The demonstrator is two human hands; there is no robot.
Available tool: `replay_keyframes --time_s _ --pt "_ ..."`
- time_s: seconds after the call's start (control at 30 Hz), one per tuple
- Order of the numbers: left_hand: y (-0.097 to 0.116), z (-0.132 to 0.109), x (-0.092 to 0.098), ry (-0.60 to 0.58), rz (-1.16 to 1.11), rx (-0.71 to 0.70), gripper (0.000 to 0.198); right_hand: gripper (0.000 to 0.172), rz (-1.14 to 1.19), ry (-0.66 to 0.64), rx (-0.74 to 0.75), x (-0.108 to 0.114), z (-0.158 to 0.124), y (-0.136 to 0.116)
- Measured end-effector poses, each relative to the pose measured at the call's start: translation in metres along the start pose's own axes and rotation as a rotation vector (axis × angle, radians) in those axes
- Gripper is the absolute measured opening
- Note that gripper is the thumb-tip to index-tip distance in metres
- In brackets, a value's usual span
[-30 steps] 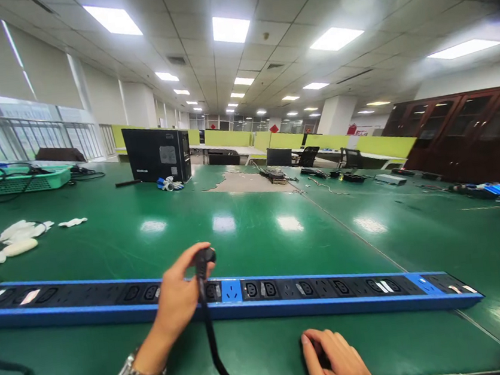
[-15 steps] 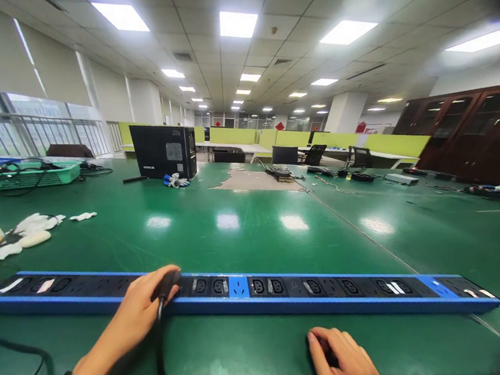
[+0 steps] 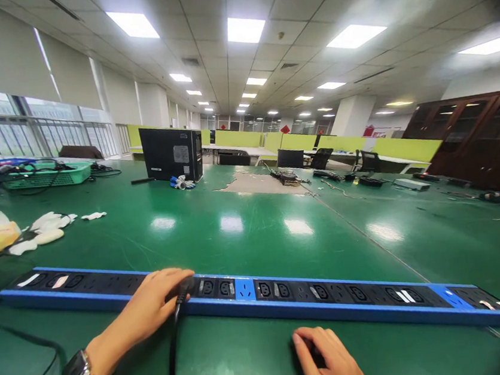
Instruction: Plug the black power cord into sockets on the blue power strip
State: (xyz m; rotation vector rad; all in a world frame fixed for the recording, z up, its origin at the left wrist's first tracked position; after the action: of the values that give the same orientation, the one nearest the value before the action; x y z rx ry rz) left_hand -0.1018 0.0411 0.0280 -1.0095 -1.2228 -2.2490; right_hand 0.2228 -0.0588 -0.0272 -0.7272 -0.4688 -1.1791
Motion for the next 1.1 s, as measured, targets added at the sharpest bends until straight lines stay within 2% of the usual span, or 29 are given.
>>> replay_keyframes --time_s 0.13,0.2,0.33,0.47,0.6,0.67,0.73,0.8,0.87,0.97,1.03,1.1 --pt "-0.004 -0.003 -0.003 0.03 0.043 0.023 0.077 0.011 0.094 -0.023 0.132 -0.007 0.02 -0.042" --pt "-0.005 -0.003 -0.006 0.041 0.072 0.054 0.09 0.011 0.095 -0.048 0.157 -0.014 0.035 -0.067" --pt "-0.006 -0.003 -0.01 0.044 0.109 0.048 0.092 0.025 0.106 -0.122 0.149 -0.034 0.069 -0.12" --pt "-0.008 -0.004 -0.013 0.067 0.116 0.023 0.085 0.044 0.127 -0.273 0.229 -0.062 0.093 -0.165" --pt "-0.012 -0.005 -0.015 0.087 0.121 0.035 0.084 0.038 0.168 -0.342 0.32 -0.083 0.1 -0.186" --pt "-0.013 -0.005 -0.015 0.089 0.133 0.026 0.086 0.031 0.275 -0.295 0.295 -0.083 0.102 -0.185" --pt "-0.013 -0.004 -0.015 0.085 0.155 0.017 0.09 0.028 0.42 -0.176 0.214 -0.072 0.109 -0.176" --pt "-0.013 -0.005 -0.015 0.078 0.173 0.017 0.098 0.027 0.531 -0.043 0.111 -0.056 0.117 -0.155" --pt "-0.012 -0.005 -0.015 0.069 0.182 0.027 0.106 0.031 0.558 0.007 0.016 -0.043 0.124 -0.125" --pt "-0.011 -0.005 -0.015 0.06 0.19 0.036 0.109 0.041 0.512 -0.104 -0.201 -0.037 0.125 -0.07" --pt "-0.011 -0.005 -0.015 0.065 0.196 0.039 0.108 0.043 0.468 -0.228 -0.242 -0.04 0.116 -0.044" --pt "-0.011 -0.006 -0.015 0.069 0.199 0.045 0.107 0.042 0.412 -0.302 -0.203 -0.043 0.105 -0.033"
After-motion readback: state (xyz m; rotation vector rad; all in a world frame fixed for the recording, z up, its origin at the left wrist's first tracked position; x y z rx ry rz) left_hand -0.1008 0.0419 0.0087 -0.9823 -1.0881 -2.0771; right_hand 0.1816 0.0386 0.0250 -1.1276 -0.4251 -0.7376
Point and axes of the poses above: each hand's wrist, its own z-axis towards the middle knuckle, its own x-axis out of the back of the hand, y = z × x, the point moved 5 cm from there along z, towards the middle knuckle, and after that the axes turned 9 degrees about -z, right-handed, at the moved point
